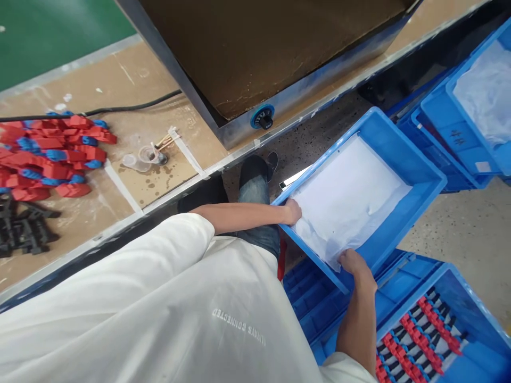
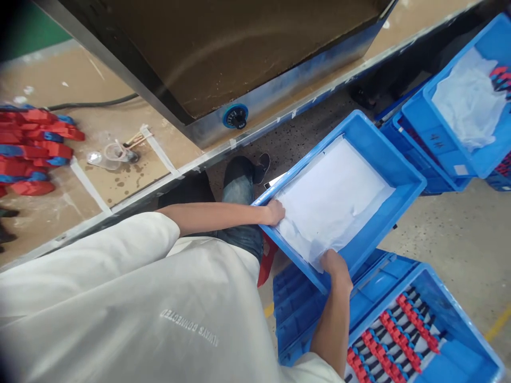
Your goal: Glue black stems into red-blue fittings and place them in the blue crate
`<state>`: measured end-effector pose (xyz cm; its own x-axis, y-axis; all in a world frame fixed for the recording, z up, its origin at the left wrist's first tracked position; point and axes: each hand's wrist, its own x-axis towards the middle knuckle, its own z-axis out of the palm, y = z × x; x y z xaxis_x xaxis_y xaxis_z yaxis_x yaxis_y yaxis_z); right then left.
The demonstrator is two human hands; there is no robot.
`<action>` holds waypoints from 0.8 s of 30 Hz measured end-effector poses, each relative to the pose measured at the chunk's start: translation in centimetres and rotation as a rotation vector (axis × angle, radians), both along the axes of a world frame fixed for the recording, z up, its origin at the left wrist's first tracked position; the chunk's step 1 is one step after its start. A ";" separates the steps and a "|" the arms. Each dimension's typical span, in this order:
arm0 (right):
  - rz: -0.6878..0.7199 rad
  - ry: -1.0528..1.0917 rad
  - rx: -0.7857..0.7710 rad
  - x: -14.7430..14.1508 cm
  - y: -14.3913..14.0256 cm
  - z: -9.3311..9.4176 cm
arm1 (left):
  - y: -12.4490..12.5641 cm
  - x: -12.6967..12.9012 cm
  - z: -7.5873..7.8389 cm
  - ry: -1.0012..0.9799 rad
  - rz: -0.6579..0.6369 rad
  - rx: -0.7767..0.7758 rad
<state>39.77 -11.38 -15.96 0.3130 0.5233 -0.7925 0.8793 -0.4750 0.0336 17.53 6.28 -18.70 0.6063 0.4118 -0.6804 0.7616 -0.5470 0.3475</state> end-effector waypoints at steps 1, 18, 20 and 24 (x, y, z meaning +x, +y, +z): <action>0.001 -0.024 0.026 0.3 0.5 0.6 | 0.0 -0.1 0.2 -0.013 0.019 -0.002; -0.278 -0.154 0.443 -0.5 2.2 6.1 | 5.0 -0.4 9.3 -0.394 0.232 0.148; -0.323 -0.100 0.556 -2.1 1.2 7.0 | 6.9 -0.5 9.8 -0.417 0.354 0.226; -0.304 0.130 0.741 -8.6 -0.3 6.9 | 9.2 -0.1 8.4 -0.327 0.533 0.175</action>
<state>31.12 -11.69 -9.05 0.4557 0.8333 -0.3129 0.6833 -0.5528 -0.4771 17.41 15.44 -10.28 0.4529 0.8011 -0.3912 0.8143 -0.1931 0.5473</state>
